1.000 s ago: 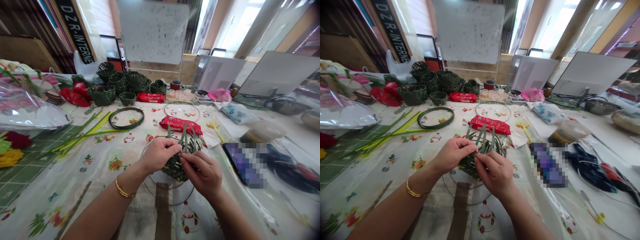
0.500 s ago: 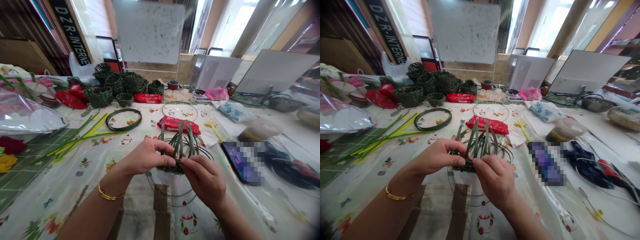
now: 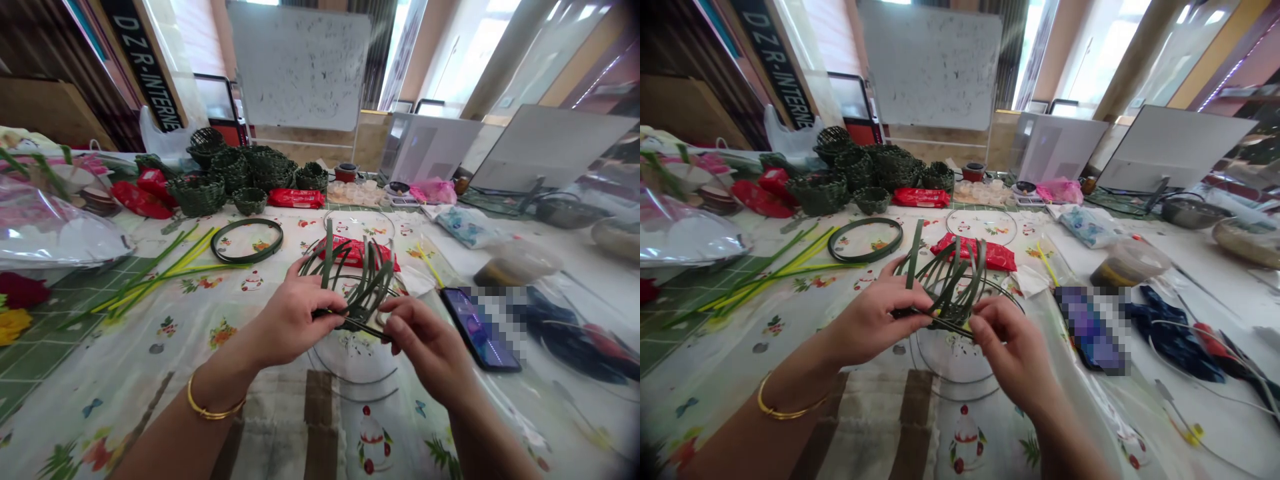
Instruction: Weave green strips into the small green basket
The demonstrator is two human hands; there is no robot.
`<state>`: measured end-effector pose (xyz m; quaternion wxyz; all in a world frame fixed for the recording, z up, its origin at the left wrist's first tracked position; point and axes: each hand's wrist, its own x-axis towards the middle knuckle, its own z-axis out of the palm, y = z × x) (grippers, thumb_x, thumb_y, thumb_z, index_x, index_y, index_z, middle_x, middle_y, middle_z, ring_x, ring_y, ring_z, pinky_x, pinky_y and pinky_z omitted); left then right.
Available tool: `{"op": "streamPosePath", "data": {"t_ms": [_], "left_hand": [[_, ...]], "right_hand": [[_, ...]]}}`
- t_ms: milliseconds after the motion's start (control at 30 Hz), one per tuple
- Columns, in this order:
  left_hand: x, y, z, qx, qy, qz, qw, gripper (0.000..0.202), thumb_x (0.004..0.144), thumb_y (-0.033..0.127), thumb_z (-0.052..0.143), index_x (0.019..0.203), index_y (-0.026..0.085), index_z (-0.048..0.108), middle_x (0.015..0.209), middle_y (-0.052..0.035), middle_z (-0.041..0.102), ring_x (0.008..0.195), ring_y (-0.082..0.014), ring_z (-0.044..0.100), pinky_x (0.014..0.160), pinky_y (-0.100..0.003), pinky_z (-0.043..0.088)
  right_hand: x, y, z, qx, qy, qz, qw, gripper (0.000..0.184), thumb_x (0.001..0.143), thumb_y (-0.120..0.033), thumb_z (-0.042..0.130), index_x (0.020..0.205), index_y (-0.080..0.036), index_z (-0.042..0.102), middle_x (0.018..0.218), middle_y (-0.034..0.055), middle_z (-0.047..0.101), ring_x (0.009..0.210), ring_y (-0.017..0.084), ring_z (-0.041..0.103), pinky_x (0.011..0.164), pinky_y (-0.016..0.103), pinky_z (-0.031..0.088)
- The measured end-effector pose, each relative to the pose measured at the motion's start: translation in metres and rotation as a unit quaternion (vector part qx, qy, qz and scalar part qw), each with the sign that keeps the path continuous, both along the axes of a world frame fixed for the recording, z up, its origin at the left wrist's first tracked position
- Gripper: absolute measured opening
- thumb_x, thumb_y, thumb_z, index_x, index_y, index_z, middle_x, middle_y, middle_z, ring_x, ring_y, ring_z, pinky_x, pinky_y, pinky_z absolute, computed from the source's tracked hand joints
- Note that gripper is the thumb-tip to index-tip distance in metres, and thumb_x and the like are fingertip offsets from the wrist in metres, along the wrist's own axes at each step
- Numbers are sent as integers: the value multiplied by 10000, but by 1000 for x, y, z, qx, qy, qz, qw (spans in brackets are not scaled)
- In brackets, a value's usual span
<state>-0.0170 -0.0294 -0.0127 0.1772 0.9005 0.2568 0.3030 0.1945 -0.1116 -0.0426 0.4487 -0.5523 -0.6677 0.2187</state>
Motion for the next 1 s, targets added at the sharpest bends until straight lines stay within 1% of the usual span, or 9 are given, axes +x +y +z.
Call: {"op": "streamPosePath", "data": {"t_ms": [100, 167, 300, 400, 500, 633, 800, 900, 1000], "left_hand": [[0, -2, 1, 48, 14, -30, 998, 114, 848, 206, 567, 799, 210, 669, 703, 15, 653, 702, -130, 587, 1110, -529, 151], [1, -3, 1, 70, 28, -42, 996, 142, 868, 208, 542, 805, 214, 670, 694, 15, 651, 701, -127, 585, 1122, -525, 127], [1, -3, -2, 89, 42, -54, 994, 160, 886, 234, 523, 831, 222, 673, 684, 17, 641, 675, -122, 580, 1127, -520, 130], [2, -1, -4, 124, 46, -41, 990, 169, 885, 227, 519, 808, 219, 670, 646, 25, 618, 650, -118, 569, 1117, -510, 164], [5, 1, -8, 190, 60, 3, 980, 176, 880, 206, 507, 809, 207, 667, 587, 28, 579, 633, -128, 544, 1087, -505, 218], [8, 4, -13, 258, 72, 70, 961, 182, 870, 179, 488, 822, 178, 663, 578, 14, 576, 639, -147, 540, 1041, -522, 259], [-1, 9, -6, 198, 12, 49, 979, 117, 843, 196, 536, 794, 191, 642, 647, 17, 638, 637, -131, 567, 1008, -469, 302], [-7, 10, 1, 187, -37, 38, 981, 94, 814, 154, 557, 761, 188, 626, 659, 31, 651, 625, -113, 570, 1017, -443, 303], [-7, 5, 5, 190, -44, 20, 981, 92, 804, 132, 569, 758, 188, 626, 668, 33, 656, 639, -113, 574, 1036, -447, 283]], "right_hand": [[11, 6, -1, -86, -32, 37, 995, 235, 909, -357, 498, 801, -187, 621, 654, -1, 608, 603, 130, 582, 534, 241, 490], [19, 8, -1, -107, -71, 92, 987, 216, 902, -346, 518, 828, -197, 655, 722, 9, 651, 710, 156, 618, 637, 277, 516], [29, 9, 0, -69, -97, 136, 984, 152, 899, -293, 543, 899, -225, 680, 864, 19, 677, 816, 153, 631, 740, 288, 514], [27, 5, 2, 8, -146, 78, 986, 155, 901, -268, 540, 848, -223, 679, 864, 33, 647, 825, 160, 610, 760, 307, 491], [18, -2, 6, 44, -163, 44, 985, 146, 905, -252, 529, 845, -213, 656, 815, 32, 615, 767, 150, 589, 699, 288, 474], [7, -14, 14, 16, -132, 87, 987, 144, 914, -242, 506, 852, -201, 629, 718, 8, 561, 661, 121, 561, 569, 243, 443], [8, -11, 11, -90, 18, 129, 987, 195, 899, -332, 523, 829, -186, 632, 680, -2, 560, 569, 105, 557, 484, 222, 471], [10, -3, 5, -223, 233, 142, 936, 281, 899, -420, 472, 1014, -186, 578, 681, -13, 566, 492, 111, 585, 398, 232, 509], [7, 4, -2, -280, 330, 123, 893, 522, 848, -351, 544, 1315, -259, 329, 719, -46, 576, 505, 150, 646, 421, 289, 557]]}}
